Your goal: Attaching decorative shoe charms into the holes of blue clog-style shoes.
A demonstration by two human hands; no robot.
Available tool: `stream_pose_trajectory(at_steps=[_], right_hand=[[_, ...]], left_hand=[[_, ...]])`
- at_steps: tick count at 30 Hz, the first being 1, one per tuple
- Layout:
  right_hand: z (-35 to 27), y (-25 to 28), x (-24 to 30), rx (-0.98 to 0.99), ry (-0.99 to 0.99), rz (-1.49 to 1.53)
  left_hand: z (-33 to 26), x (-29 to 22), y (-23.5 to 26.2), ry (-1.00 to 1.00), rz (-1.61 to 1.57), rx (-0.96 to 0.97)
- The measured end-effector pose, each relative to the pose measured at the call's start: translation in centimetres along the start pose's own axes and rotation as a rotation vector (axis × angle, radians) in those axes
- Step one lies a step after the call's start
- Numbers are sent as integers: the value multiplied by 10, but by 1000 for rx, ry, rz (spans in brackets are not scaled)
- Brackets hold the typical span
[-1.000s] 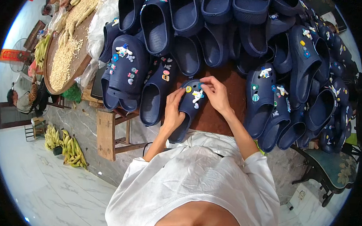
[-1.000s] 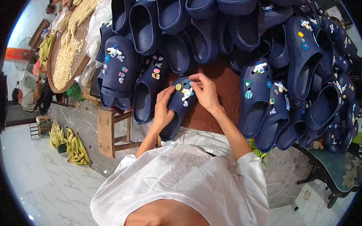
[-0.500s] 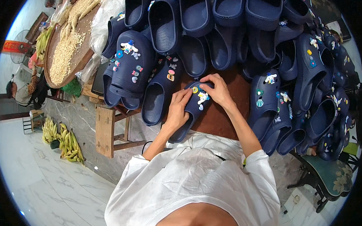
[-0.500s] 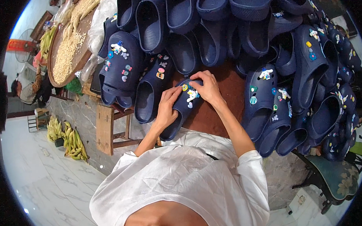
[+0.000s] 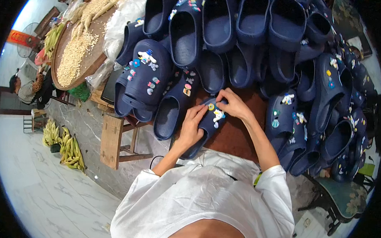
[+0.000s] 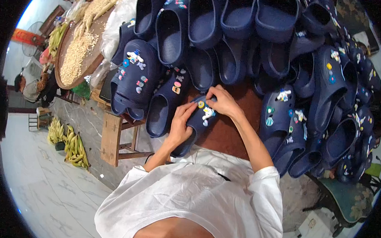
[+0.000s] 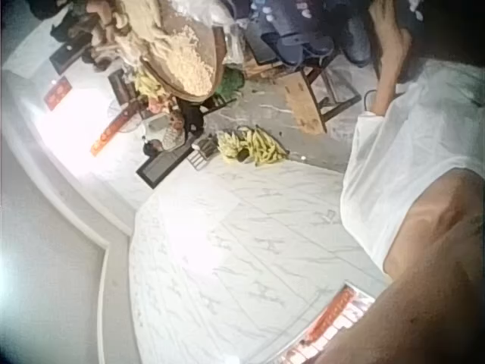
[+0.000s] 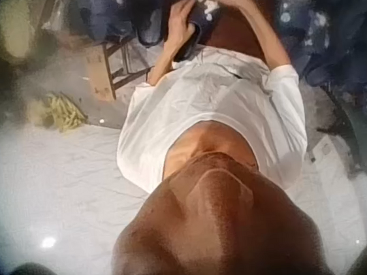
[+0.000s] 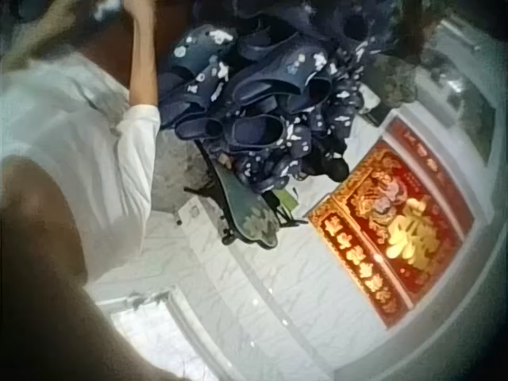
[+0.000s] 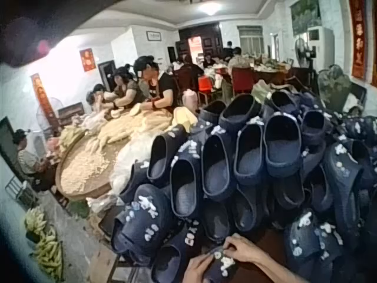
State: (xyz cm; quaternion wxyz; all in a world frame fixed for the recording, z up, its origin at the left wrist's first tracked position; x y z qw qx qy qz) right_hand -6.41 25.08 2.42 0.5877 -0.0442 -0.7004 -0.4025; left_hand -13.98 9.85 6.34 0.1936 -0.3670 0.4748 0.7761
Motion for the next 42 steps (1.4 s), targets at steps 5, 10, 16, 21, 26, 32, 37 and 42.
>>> stream_pose_trajectory(at_steps=[5, 10, 16, 21, 26, 32, 37, 42], right_hand=[[0, -4, -18, 10, -99, 113], [-5, -13, -47, 38, -224, 165], [-12, -19, -40, 54, -250, 119], [-27, -14, -37, -115, -195, 175], [-50, -6, -27, -251, -237, 246], [-71, 4, -45, -309, -382, 642], [-79, 3, -52, -336, -447, 617], [-78, -18, -40, -211, -346, 441]], left_hand=[[-20, -43, 40, -113, 0, -302], [-71, -23, 24, 112, -310, -281], [-71, -6, -9, 338, -324, -140], [-65, 28, -52, 724, -551, 52], [-78, 41, -60, 796, -560, 62], [-81, 21, -24, 681, -559, 9], [-60, -12, 26, 698, -765, 103], [-59, -12, 76, 865, -872, 30]])
Point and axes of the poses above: each hand's wrist, its own z-axis towards the middle knuckle, its own y-axis out of the back of the hand, x = y × z, the point moved 10 cm from there along z, towards the middle knuckle, and after that the axes turned 8 degrees about -x, right-handed, at the moved point
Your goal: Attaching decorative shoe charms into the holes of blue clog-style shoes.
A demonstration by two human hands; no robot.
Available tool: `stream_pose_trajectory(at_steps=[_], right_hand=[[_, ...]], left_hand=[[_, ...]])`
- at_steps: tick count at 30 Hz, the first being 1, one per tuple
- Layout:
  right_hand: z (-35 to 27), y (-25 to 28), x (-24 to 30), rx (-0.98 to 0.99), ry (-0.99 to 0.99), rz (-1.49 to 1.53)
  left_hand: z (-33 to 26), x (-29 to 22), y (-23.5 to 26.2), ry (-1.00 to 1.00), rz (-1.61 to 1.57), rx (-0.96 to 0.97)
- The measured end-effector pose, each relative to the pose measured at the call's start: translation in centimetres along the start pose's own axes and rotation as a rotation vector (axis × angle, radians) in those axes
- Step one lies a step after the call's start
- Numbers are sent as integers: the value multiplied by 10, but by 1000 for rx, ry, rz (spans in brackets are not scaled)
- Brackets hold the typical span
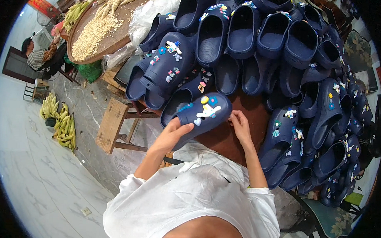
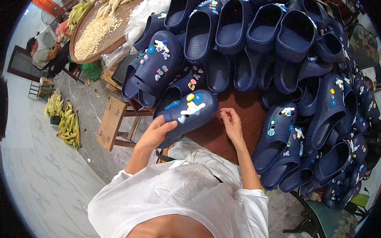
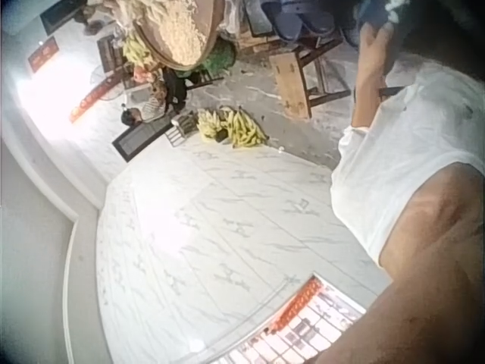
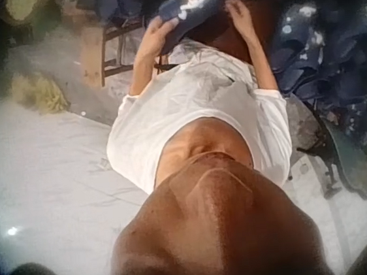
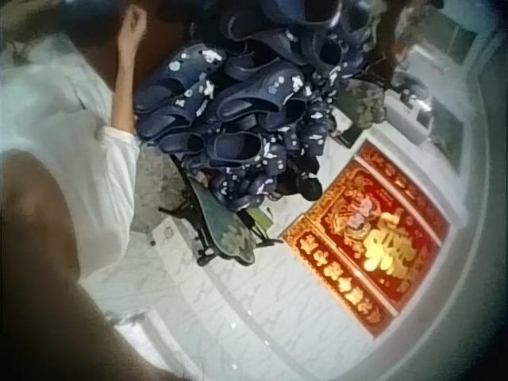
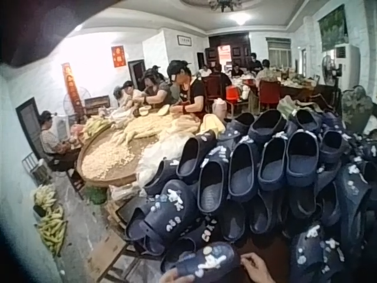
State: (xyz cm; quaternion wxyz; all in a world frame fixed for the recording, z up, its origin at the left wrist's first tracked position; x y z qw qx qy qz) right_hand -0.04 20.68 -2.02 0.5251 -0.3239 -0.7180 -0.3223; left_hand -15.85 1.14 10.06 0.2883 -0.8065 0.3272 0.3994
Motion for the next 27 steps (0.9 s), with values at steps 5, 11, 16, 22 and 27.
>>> stream_pose_trajectory(at_steps=[5, 11, 16, 22, 27], right_hand=[[-9, -10, 16, 5, 143, -101], [-16, -15, 16, 24, 133, -140], [-15, -9, 4, -35, 131, -159], [-5, -7, -3, -62, 115, -194], [12, -4, -2, -127, 49, -158]], left_hand=[[-18, -69, 17, -283, -82, -3], [5, -167, 15, -596, -152, -36], [72, -249, -13, -735, -15, -132], [173, -309, -31, -722, 392, -212], [184, -290, -36, -911, 485, -229]])
Point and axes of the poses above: each hand's wrist, its own z-axis towards the middle knuckle, its own y-axis out of the back of the hand, x = y × z, the point moved 10 cm from there along z, towards the middle knuckle, and after that the axes turned 8 degrees about -x, right-handed, at the moved point
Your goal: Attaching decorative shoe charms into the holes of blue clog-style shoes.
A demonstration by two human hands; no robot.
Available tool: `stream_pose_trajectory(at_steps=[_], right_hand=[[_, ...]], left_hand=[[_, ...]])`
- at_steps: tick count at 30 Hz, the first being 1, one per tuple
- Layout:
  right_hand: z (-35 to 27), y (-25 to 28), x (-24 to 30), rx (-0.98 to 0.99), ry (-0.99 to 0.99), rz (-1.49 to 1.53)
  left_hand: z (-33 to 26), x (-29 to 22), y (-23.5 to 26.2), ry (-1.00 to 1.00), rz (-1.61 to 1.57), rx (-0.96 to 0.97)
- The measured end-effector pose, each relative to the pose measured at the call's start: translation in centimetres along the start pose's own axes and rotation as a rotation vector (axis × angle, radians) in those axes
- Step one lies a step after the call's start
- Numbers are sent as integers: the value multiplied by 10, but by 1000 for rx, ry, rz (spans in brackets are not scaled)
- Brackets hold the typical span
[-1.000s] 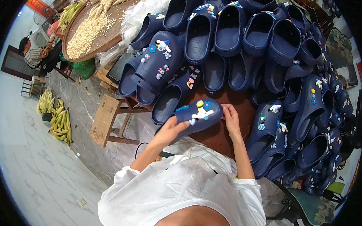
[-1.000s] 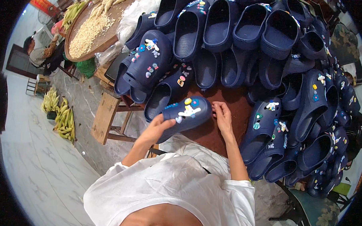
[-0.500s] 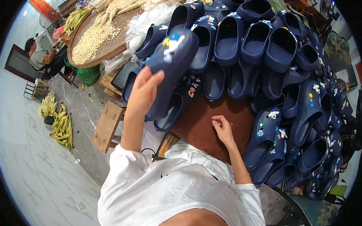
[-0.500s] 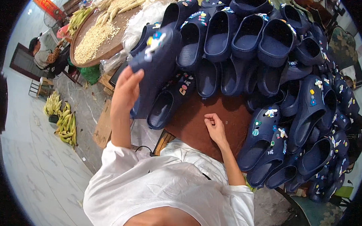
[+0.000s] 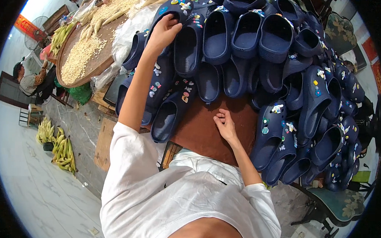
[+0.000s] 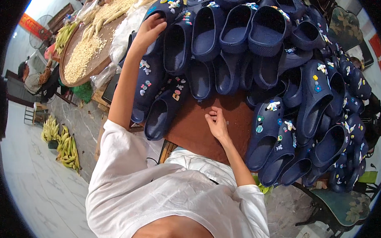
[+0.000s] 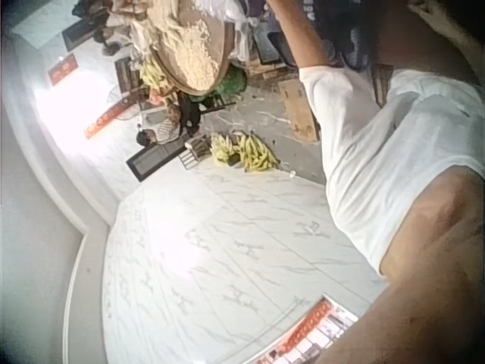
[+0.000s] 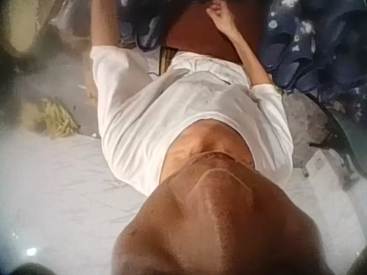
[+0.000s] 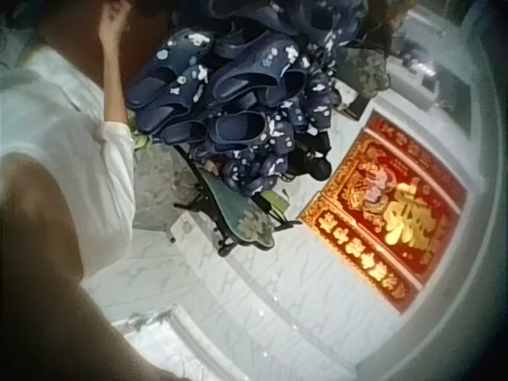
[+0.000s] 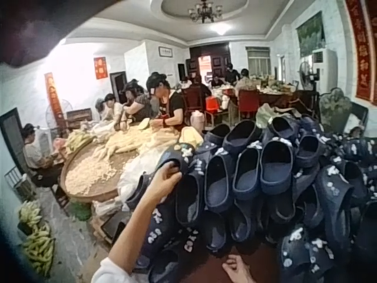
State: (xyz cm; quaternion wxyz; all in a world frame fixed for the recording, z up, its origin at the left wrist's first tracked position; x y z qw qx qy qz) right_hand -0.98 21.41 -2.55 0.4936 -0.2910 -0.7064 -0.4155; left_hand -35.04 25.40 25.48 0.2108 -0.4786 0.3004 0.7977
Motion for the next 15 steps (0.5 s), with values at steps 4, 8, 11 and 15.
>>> stream_pose_trajectory(at_steps=[4, 8, 11, 15], right_hand=[[31, -5, -10, -59, -96, 248], [54, -23, 7, -51, -146, 413], [63, -32, 12, 28, -156, 364], [58, -32, 3, -68, -153, 414]], left_hand=[[-56, -45, 6, -388, 213, -253], [-147, -87, -34, -723, 323, -181], [-177, -56, -81, -694, 513, 50], [-170, -16, -97, -676, 728, 60]])
Point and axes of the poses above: each hand's wrist, its own z-axis towards the middle knuckle, its own y-axis out of the back of the hand, x = y × z, the point moved 10 cm from there along z, towards the middle knuckle, and after that the axes turned 8 degrees about -x, right-handed, at the moved point
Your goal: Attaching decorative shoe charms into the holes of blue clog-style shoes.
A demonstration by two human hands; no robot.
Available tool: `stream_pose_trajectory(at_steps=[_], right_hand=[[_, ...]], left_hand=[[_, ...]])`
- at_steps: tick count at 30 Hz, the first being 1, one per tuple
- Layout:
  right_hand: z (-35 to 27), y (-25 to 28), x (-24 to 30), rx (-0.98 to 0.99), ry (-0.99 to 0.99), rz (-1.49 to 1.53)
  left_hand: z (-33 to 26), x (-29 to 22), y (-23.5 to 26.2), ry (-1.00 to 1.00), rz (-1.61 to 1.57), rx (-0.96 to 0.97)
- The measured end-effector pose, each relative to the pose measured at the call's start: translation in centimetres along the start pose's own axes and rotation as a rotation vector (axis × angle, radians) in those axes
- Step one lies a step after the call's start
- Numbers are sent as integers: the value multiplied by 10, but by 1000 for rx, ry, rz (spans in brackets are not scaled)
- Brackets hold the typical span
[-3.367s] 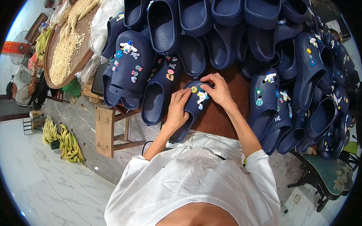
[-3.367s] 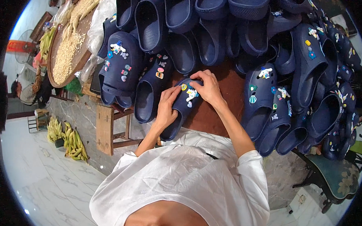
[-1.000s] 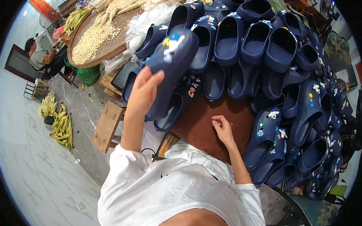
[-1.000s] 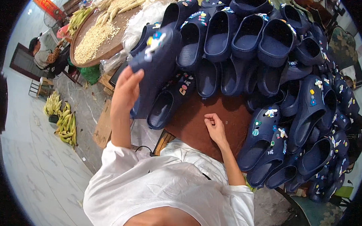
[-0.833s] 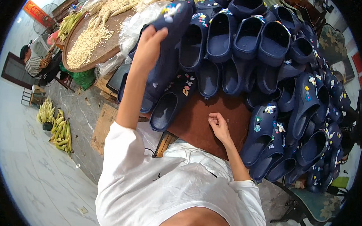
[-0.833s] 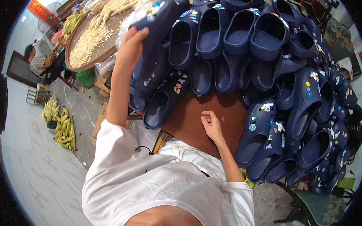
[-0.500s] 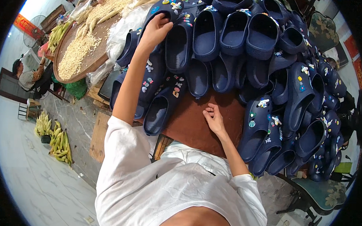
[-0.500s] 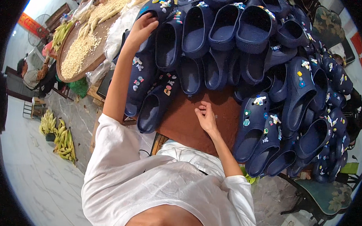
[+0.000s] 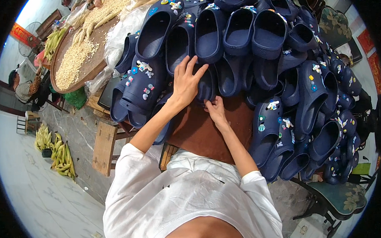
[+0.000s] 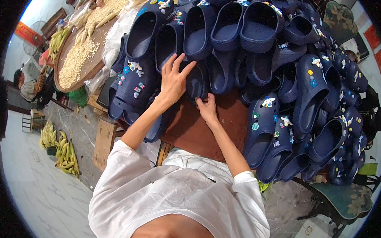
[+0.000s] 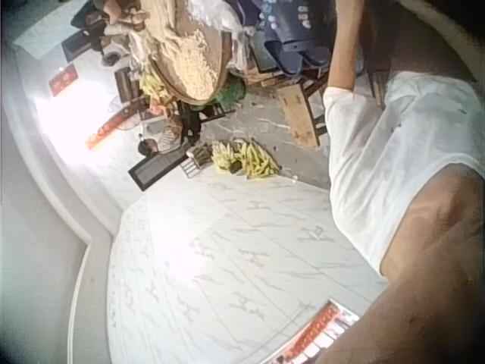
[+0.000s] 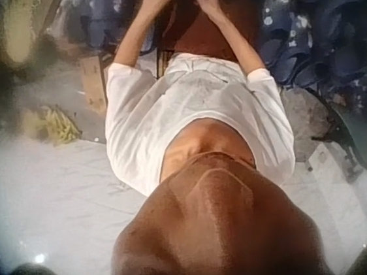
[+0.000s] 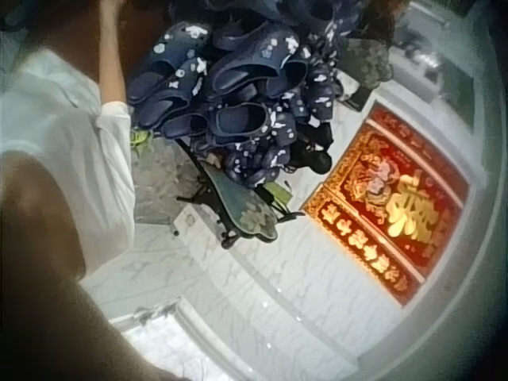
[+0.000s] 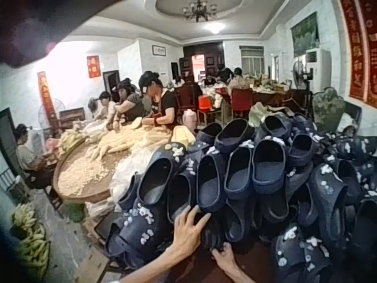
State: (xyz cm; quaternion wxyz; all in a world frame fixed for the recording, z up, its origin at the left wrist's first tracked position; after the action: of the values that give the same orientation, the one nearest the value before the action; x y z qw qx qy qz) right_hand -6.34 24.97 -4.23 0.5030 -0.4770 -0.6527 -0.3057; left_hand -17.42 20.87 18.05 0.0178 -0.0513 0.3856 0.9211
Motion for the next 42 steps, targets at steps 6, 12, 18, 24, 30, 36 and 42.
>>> stream_pose_trajectory(at_steps=[6, 12, 18, 24, 30, 36, 42], right_hand=[[-41, 22, -25, -49, 76, -112], [-90, 58, -48, -64, 29, -281], [-152, 64, -30, 226, -191, -706], [-169, 67, -1, 402, 24, -1062], [-100, 85, 46, -66, 318, -680], [-59, 73, 45, -124, 266, -432], [-69, 80, 32, -177, 147, -656]], left_hand=[[-8, 6, -7, -39, -11, -6], [-14, 11, -13, -31, -23, 10], [-15, 11, -9, -31, -47, 2], [-32, -13, 16, -14, -291, -93], [-94, -15, -33, 354, -480, 104], [-100, -24, -30, 399, -522, 215], [-112, -43, -16, 398, -567, 351]])
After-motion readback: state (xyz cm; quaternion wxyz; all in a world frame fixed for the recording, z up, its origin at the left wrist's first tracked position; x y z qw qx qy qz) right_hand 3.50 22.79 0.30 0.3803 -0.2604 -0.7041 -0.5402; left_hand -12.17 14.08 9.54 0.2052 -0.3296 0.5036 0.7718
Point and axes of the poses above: each hand's wrist, its own z-axis towards the middle knuckle, its own y-axis out of the back of the hand, x = y × z, the point moved 10 cm from there along z, towards the middle knuckle, and after that the axes turned 8 degrees about -x, right-handed, at the moved point
